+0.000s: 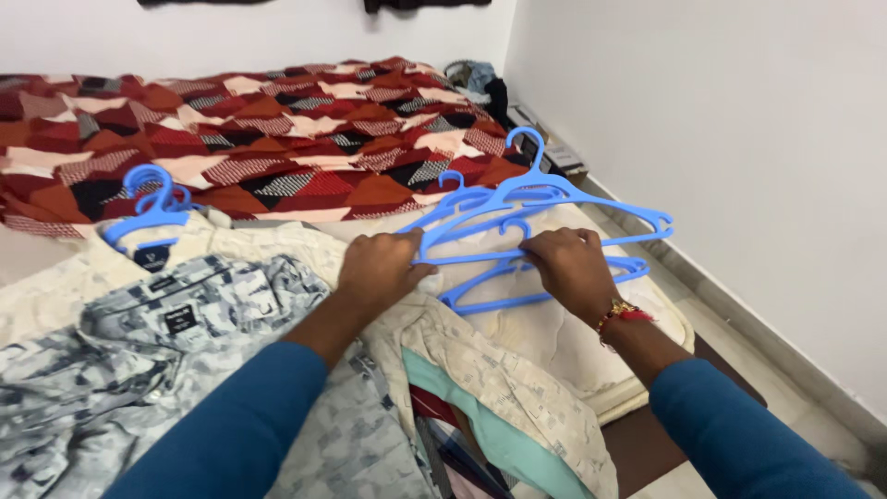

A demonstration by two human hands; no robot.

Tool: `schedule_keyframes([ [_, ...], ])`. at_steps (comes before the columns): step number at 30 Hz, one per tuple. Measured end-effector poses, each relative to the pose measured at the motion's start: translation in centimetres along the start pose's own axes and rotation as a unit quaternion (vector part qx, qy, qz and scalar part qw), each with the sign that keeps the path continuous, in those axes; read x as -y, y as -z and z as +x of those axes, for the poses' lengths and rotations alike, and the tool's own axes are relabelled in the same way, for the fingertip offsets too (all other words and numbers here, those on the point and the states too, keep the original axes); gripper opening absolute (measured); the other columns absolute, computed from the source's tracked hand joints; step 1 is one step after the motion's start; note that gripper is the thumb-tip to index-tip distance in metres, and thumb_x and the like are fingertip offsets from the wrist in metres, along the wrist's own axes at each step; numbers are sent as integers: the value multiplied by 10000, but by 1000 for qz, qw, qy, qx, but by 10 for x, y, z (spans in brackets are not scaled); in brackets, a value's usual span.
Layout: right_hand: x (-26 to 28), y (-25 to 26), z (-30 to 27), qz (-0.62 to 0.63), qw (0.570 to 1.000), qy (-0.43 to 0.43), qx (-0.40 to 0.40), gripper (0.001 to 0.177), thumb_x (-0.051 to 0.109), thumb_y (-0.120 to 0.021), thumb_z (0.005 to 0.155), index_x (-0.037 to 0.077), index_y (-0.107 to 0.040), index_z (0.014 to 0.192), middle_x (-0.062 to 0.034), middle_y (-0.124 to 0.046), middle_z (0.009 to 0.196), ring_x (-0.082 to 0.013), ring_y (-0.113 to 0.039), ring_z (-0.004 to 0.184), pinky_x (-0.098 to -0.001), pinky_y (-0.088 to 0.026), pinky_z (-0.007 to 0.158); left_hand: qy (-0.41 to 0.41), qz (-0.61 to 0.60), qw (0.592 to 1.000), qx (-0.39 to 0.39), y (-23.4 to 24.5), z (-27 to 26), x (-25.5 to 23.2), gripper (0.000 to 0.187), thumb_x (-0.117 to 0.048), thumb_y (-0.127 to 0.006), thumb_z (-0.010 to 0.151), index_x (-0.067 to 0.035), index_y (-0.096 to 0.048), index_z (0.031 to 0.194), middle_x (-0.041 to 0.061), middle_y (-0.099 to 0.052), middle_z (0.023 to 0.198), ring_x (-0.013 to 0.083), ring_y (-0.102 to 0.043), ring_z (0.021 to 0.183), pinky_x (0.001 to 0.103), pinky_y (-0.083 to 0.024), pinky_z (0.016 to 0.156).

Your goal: The person buttons a light-colored patterned shirt laid on a bed, then places it on a blue hanger. The person then buttons a second patterned shirt and places it on another hanger.

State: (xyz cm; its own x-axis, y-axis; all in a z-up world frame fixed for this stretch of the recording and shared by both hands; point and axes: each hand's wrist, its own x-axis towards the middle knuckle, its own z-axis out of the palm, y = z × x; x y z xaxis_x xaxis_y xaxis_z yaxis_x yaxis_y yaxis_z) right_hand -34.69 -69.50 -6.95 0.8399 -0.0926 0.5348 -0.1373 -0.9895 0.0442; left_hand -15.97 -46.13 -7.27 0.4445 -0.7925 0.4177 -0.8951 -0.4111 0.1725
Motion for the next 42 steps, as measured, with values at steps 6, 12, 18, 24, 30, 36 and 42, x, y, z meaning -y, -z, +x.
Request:
schedule_keyframes([
  [6,37,37,28,8,997,64,-39,158,246,-681,931,145,-722,1046,-32,-724,974,-252,-651,971,-459,-421,897,-24,93,993,-70,75,-50,54,616,-503,-707,882,-67,-629,1309,170,-757,899,355,-722,802,490,-548,748],
  [12,86,59,56,65,985,155,-48,186,199,-676,934,87,-724,1074,-84,-710,959,-286,-648,941,-446,-464,843,30,122,987,-98,145,-116,98,607,-494,-724,849,-85,-626,1287,140,-747,889,333,-715,837,489,-537,702],
  [18,151,57,85,125,958,252,-53,242,97,-684,904,11,-724,1127,-138,-686,944,-326,-632,879,-439,-515,770,99,123,983,-91,198,-183,126,568,-490,-724,872,-130,-608,1295,129,-743,937,348,-708,837,488,-549,697],
  [24,204,54,102,118,956,266,-26,291,40,-675,867,34,-732,1152,-138,-668,911,-323,-627,864,-433,-516,765,102,128,980,-113,214,-247,157,555,-368,-710,903,-97,-544,1359,164,-738,978,373,-706,859,499,-556,709],
  [30,234,34,105,138,948,284,-31,304,39,-688,833,22,-729,1133,-144,-677,922,-334,-636,875,-440,-522,763,162,143,974,-72,206,-299,195,664,-255,-717,842,-64,-460,1424,190,-710,1082,361,-687,986,508,-549,770],
  [36,242,0,94,124,957,264,0,274,57,-701,827,55,-746,1098,-128,-689,889,-323,-649,867,-435,-534,757,182,100,970,-124,171,-333,222,720,-262,-723,836,-6,-437,1445,187,-690,1096,373,-645,1066,527,-504,846],
  [42,236,-21,71,76,972,214,55,328,39,-702,779,103,-766,1094,-115,-702,883,-318,-662,840,-441,-539,733,232,94,968,-9,148,-332,202,490,-322,-736,866,-87,-534,1245,125,-650,1213,311,-581,1187,499,-426,990],
])
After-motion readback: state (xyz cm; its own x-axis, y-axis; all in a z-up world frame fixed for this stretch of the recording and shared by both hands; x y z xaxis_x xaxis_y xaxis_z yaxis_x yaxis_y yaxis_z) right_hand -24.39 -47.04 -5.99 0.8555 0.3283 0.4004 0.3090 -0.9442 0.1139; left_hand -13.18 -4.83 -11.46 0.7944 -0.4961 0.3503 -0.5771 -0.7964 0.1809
